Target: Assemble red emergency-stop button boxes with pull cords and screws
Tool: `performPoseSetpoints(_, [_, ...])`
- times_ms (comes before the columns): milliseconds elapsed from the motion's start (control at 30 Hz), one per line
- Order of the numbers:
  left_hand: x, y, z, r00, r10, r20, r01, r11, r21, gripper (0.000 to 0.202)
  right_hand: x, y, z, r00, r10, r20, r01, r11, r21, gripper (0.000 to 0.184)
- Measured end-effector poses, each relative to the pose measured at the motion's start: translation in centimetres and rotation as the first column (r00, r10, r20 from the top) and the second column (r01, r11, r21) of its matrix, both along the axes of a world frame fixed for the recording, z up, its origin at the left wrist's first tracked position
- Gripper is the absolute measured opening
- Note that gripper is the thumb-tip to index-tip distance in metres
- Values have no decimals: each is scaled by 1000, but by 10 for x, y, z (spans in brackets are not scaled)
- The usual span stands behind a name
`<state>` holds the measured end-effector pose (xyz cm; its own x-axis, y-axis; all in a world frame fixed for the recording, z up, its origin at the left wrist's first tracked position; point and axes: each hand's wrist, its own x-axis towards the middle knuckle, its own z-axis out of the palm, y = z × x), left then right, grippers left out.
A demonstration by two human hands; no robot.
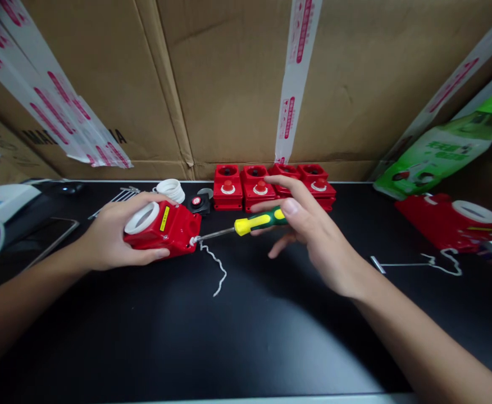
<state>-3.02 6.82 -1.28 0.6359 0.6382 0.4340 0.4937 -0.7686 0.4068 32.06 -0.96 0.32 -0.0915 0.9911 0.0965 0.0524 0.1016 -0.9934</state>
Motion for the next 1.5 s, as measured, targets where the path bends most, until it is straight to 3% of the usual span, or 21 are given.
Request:
performPoseSetpoints(133, [-1,0,0,1000,-7,-11,7,1000,-21,70,-6,1,-1,962,-152,228,163,986,-28,60])
performPoseSetpoints(300, [-2,0,-1,1000,-5,-4,5,1000,5,68,-5,4,1,916,-151,371,151,988,29,51])
performPoseSetpoints(467, [-3,0,-2,1000,0,3,0,1000,-8,67,4,5,-5,962,-94,257,71,993,97,28])
performPoseSetpoints(633, [-1,0,0,1000,-11,-2,11,999,-40,68,4,3,-3,997,15,78,-23,994,106,54])
performPoseSetpoints(733, [0,-1,0,1000,-13,-2,13,999,-32,68,0,3,-2,999,30,35,-34,991,131,40])
performPoseSetpoints(833, [-1,-1,1,1000,-2,-5,2,1000,-25,68,-2,3,-5,977,-101,189,73,986,151,39])
performPoseSetpoints(933, [-1,-1,0,1000,6,-14,-6,999,-31,70,0,2,-8,861,-247,444,176,965,196,50])
performPoseSetpoints(1033, [-2,-1,-1,1000,10,-14,-11,1000,-24,69,2,3,-8,804,-242,543,163,968,191,53])
performPoseSetpoints(1233, [-2,0,-1,1000,14,-9,-14,1000,-14,69,1,5,-5,895,-209,395,161,975,150,30])
performPoseSetpoints(1367, [0,-2,2,1000,-12,-4,12,1000,23,67,-2,3,1,989,-63,133,49,993,110,45])
performPoseSetpoints(1500, [0,-3,2,1000,2,-18,-2,1000,-8,71,-4,1,6,998,50,-43,-44,991,123,48])
